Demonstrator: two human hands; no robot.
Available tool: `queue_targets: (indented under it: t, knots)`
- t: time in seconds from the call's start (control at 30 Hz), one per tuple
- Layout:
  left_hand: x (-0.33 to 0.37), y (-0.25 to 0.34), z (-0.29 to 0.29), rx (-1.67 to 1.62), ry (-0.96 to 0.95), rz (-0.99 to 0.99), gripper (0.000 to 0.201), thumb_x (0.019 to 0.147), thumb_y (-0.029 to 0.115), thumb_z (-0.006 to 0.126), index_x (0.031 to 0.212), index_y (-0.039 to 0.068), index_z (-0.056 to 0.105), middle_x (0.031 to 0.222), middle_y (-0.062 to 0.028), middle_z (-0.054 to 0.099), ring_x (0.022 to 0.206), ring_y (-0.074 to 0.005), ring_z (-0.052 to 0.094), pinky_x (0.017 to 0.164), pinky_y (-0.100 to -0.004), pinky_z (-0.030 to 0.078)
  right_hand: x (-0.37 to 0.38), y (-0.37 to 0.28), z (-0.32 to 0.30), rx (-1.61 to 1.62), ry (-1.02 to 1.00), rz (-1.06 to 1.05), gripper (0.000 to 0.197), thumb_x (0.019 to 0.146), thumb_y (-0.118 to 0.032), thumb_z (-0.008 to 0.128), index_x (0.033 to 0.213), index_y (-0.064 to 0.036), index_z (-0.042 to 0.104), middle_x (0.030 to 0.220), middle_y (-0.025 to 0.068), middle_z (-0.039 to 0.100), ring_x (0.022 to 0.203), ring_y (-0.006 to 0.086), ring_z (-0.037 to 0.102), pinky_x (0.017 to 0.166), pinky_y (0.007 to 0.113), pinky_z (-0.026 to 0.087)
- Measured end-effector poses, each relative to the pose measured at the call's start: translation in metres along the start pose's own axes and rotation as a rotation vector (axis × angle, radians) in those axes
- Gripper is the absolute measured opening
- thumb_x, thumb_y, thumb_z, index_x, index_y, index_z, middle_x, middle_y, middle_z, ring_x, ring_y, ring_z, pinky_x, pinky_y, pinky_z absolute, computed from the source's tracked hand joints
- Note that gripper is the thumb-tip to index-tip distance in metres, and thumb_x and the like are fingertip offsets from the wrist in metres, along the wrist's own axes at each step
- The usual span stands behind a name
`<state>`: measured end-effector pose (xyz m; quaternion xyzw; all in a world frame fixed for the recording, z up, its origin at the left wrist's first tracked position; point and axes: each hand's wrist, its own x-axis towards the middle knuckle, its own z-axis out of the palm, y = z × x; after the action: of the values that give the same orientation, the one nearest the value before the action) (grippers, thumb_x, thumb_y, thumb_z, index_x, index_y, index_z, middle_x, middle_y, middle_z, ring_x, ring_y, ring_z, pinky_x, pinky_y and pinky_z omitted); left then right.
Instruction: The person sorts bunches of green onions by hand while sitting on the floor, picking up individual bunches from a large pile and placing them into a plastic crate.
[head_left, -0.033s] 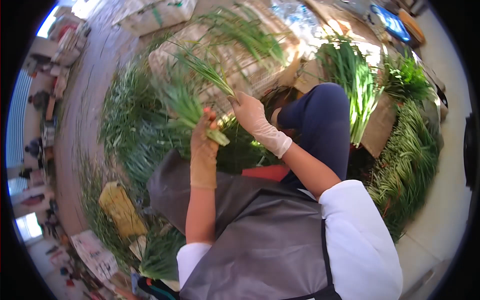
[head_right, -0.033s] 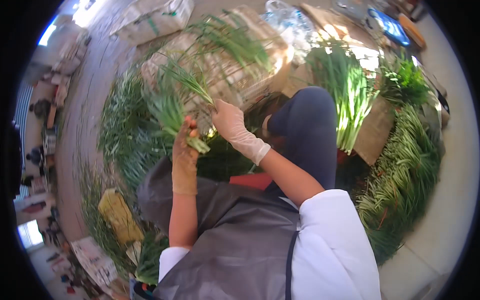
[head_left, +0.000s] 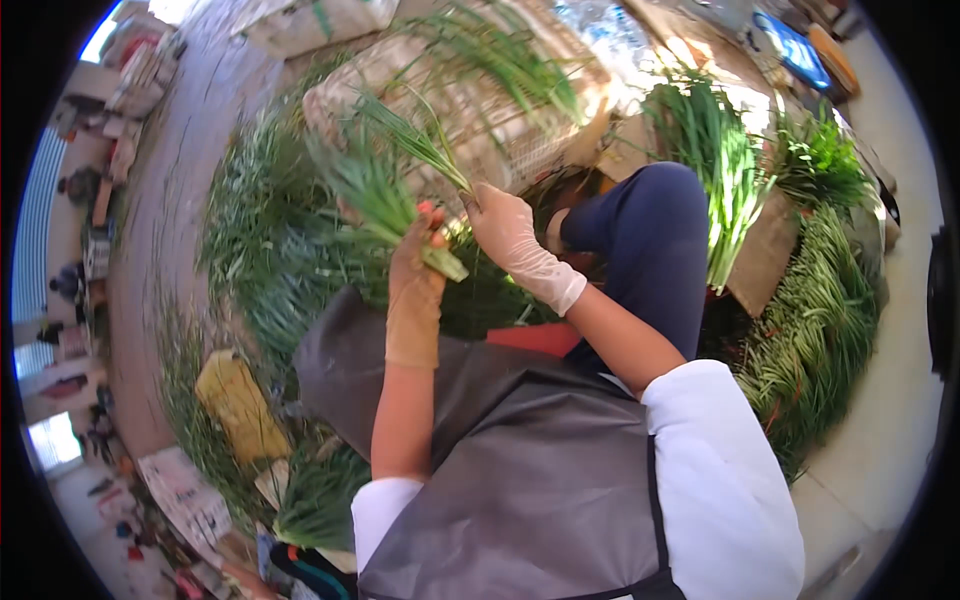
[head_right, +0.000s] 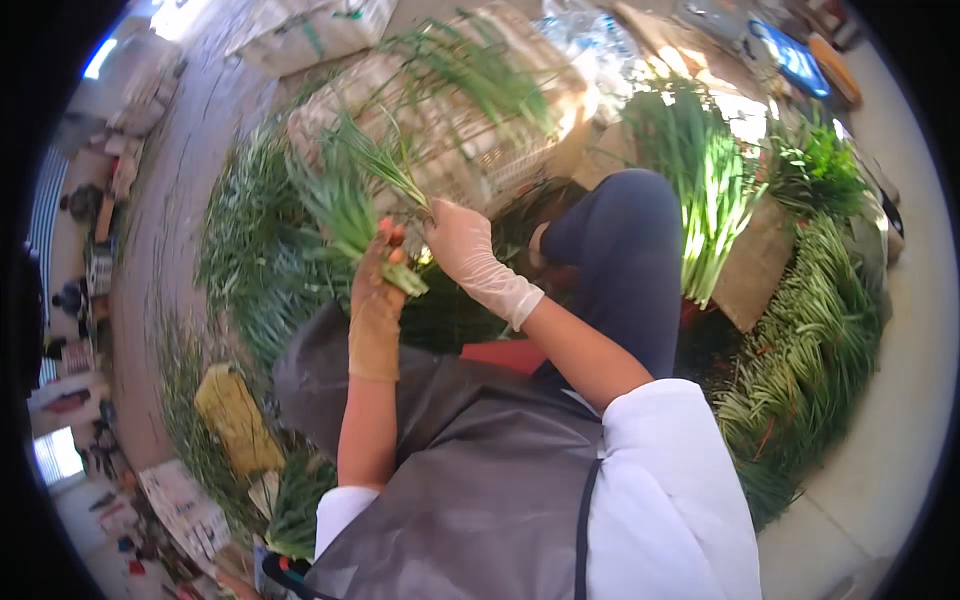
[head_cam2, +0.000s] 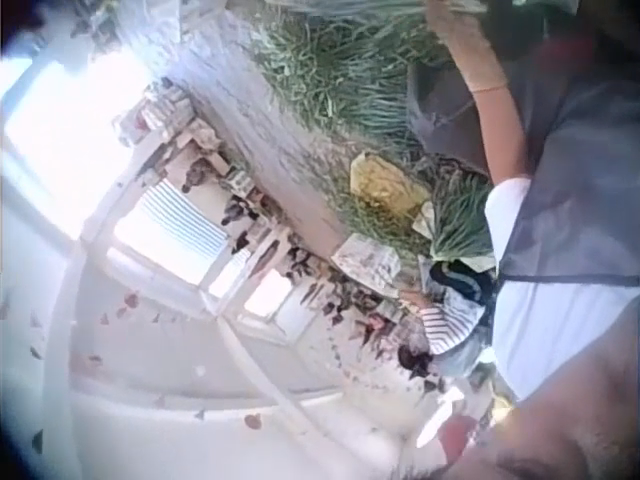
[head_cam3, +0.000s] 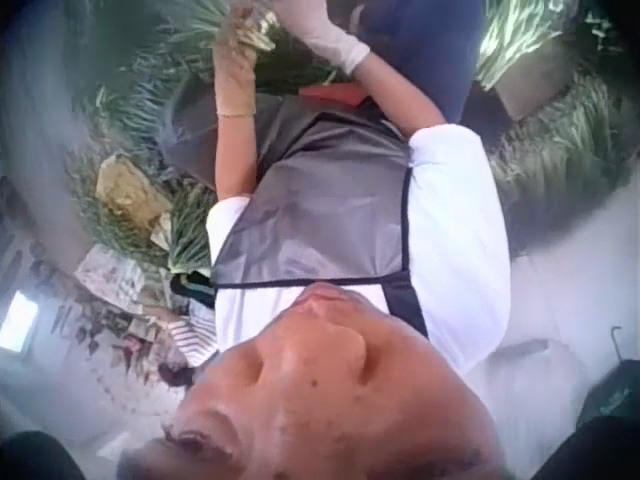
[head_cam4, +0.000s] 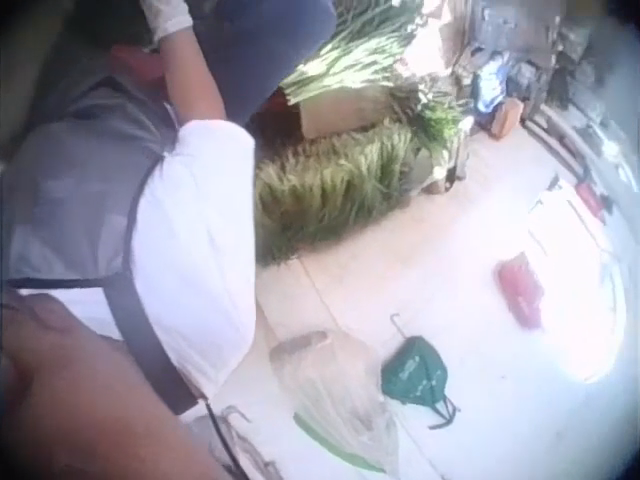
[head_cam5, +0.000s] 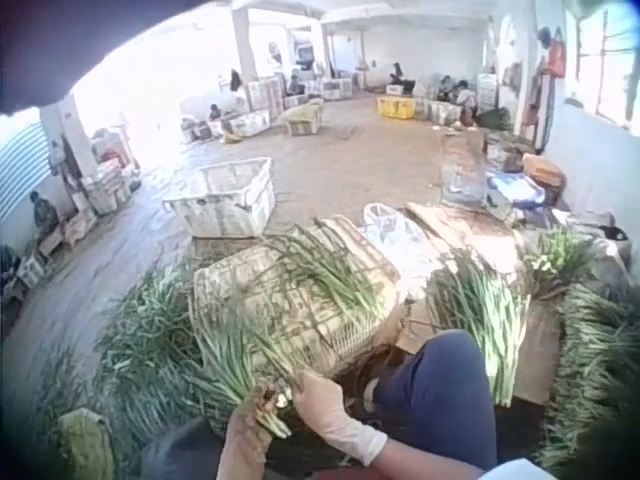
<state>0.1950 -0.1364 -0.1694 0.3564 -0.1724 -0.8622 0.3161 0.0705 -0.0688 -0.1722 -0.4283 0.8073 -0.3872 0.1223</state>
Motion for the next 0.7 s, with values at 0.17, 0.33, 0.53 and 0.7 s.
queue_targets:
  t: [0.17,0.33,0.53,0.7]
  knots:
    - [0.007,-0.018,-0.011,0.219,0.195,0.092,0.021,0.080,0.017,0.064,0.095,0.003,0.060,0.083,-0.0050,0.060,0.063,-0.0127,0.055,0.054,-0.0254,0.047,-0.026,-0.003,0.025,-0.186,0.000,-0.359,0.011,0.077,-0.016,0.056,0.083,-0.0069,0.053,0.062,0.0132,0.057,0.058,0.0306,0.058,0.051,0.040,0.044]
    - [0.015,-0.010,-0.036,0.224,0.233,0.123,0.018,0.079,0.013,0.064,0.092,0.002,0.060,0.090,-0.0070,0.063,0.075,-0.0194,0.061,0.065,-0.0317,0.049,-0.024,0.022,0.038,-0.378,-0.253,-0.080,0.013,0.076,-0.010,0.052,0.084,-0.0059,0.061,0.066,0.0132,0.061,0.063,0.0316,0.061,0.055,0.039,0.048]
    - [-0.018,0.011,-0.038,0.272,0.211,0.120,0.023,0.077,0.008,0.064,0.098,0.000,0.058,0.086,-0.0118,0.064,0.069,-0.0168,0.061,0.059,-0.0273,0.050,0.001,0.043,0.034,-0.179,-0.577,0.120,0.030,0.080,-0.025,0.055,0.098,-0.0020,0.062,0.097,0.0198,0.061,0.093,0.0285,0.060,0.079,0.034,0.046]
    - [-0.028,-0.004,-0.035,0.379,0.179,0.074,0.022,0.076,0.007,0.065,0.096,0.001,0.058,0.078,-0.0091,0.063,0.057,-0.0154,0.058,0.050,-0.0251,0.047,0.005,-0.001,0.032,0.714,-0.624,0.007,0.038,0.083,-0.033,0.056,0.093,0.0041,0.059,0.083,0.0082,0.060,0.077,0.0141,0.055,0.070,0.027,0.044]
